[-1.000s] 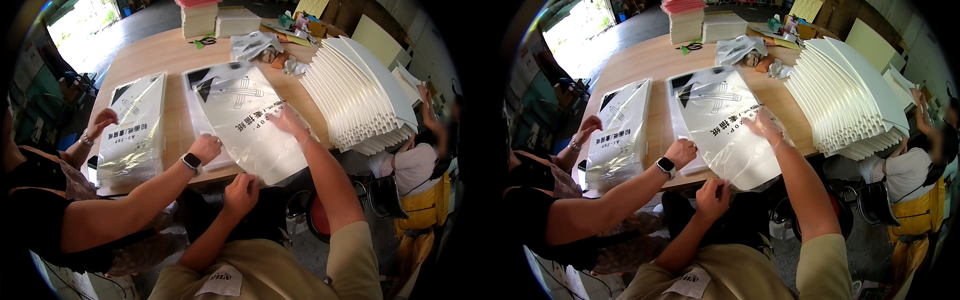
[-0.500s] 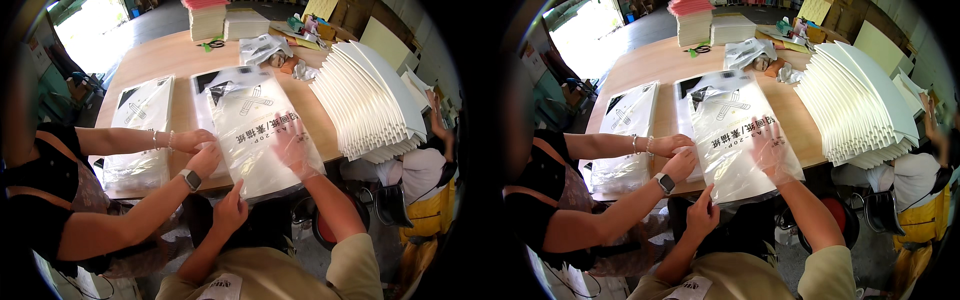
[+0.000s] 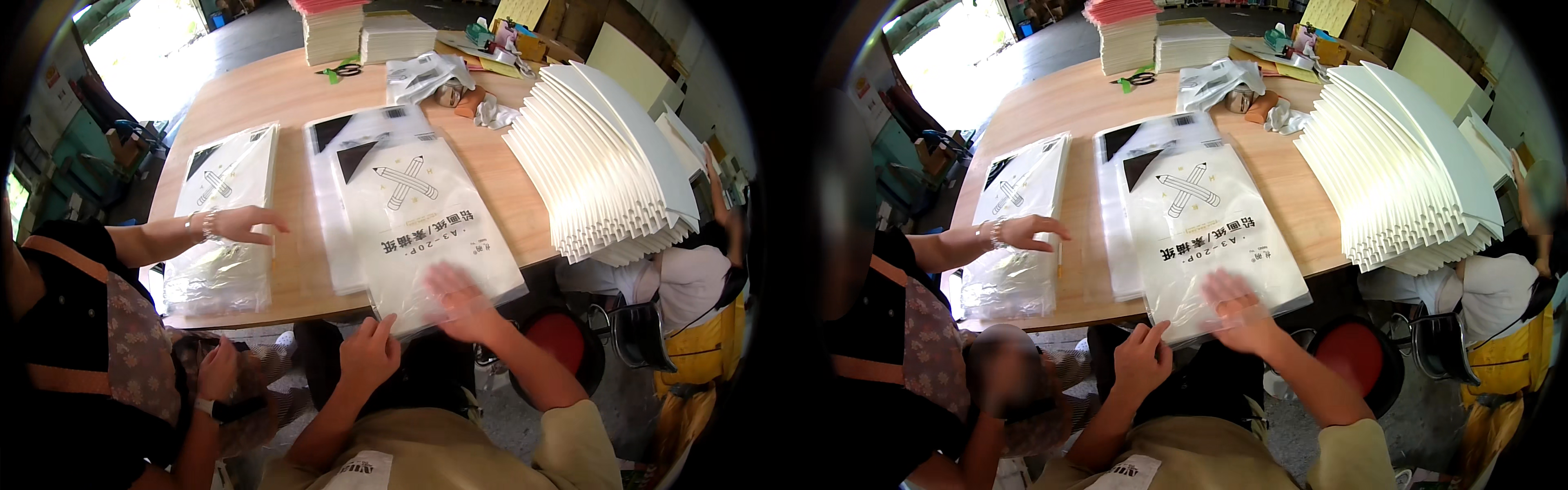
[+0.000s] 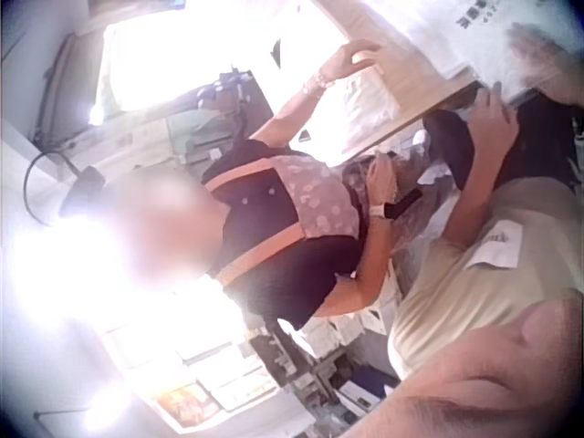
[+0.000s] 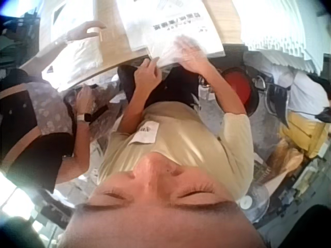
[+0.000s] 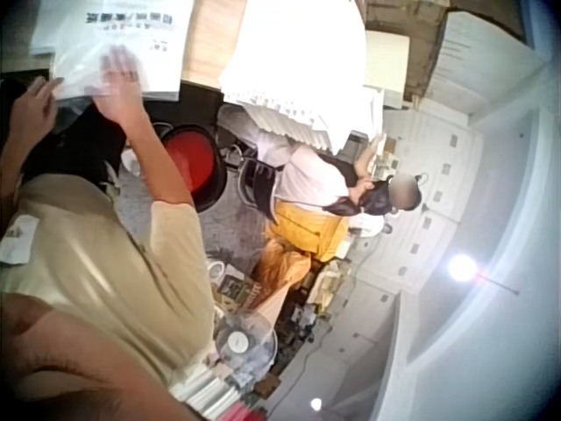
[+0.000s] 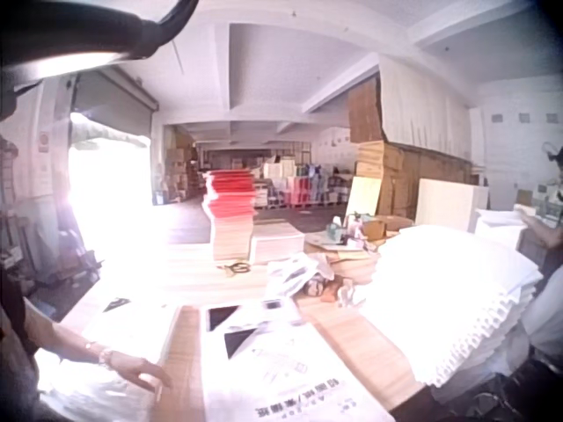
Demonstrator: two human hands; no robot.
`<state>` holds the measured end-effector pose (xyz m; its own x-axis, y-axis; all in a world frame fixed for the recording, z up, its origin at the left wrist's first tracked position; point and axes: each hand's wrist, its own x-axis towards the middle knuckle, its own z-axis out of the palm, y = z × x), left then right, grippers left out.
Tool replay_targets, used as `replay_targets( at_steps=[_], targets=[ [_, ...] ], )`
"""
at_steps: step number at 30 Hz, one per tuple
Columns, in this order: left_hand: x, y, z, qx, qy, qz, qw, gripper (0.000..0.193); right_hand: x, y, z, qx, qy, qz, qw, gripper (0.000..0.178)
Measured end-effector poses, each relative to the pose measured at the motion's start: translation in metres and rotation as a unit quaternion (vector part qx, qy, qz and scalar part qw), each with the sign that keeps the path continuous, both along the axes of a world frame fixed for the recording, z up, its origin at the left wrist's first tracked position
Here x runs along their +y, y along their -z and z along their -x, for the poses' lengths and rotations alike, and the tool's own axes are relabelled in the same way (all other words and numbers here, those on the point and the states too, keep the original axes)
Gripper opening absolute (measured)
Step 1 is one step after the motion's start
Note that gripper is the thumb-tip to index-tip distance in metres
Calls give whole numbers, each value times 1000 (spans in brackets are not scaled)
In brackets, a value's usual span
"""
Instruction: The person takes sheets of white paper from a large stack on a table and places them into clear plastic packaging bags. They fold the top of the bags to seal them and stack the finished packages on the table.
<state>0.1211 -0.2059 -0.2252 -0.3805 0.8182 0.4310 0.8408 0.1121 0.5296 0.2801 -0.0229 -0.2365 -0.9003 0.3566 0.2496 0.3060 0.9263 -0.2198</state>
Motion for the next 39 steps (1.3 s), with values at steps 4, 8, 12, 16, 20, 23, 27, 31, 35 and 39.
replay_targets(
  at_steps=[4,8,12,16,20,23,27,31,35,39],
  targets=[
    [-3,9,0,21,16,-72,997,32,-20,-23,-56,116,-74,148,979,29],
    [-3,16,-5,-58,16,-95,994,32,-22,29,-116,219,329,317,862,24],
    [-2,10,-8,-85,7,-94,992,32,-29,37,-100,281,325,665,611,33],
    [-9,25,-11,-46,25,-42,998,32,-22,60,-90,328,251,713,567,29],
    [-5,15,-15,117,62,-13,991,35,-41,58,-74,323,202,716,585,25],
    [36,-10,-32,156,88,-15,984,29,-55,53,-63,370,254,677,583,15],
    [68,6,-30,178,149,34,972,18,-75,38,-62,385,259,644,608,16],
    [76,-7,-35,134,178,35,974,14,-75,21,-36,392,243,725,512,20],
    [73,-7,-35,125,197,30,972,18,-65,31,-30,381,270,763,448,20],
    [69,-1,-35,130,211,24,969,23,-61,39,-28,393,296,755,433,19]
  ],
)
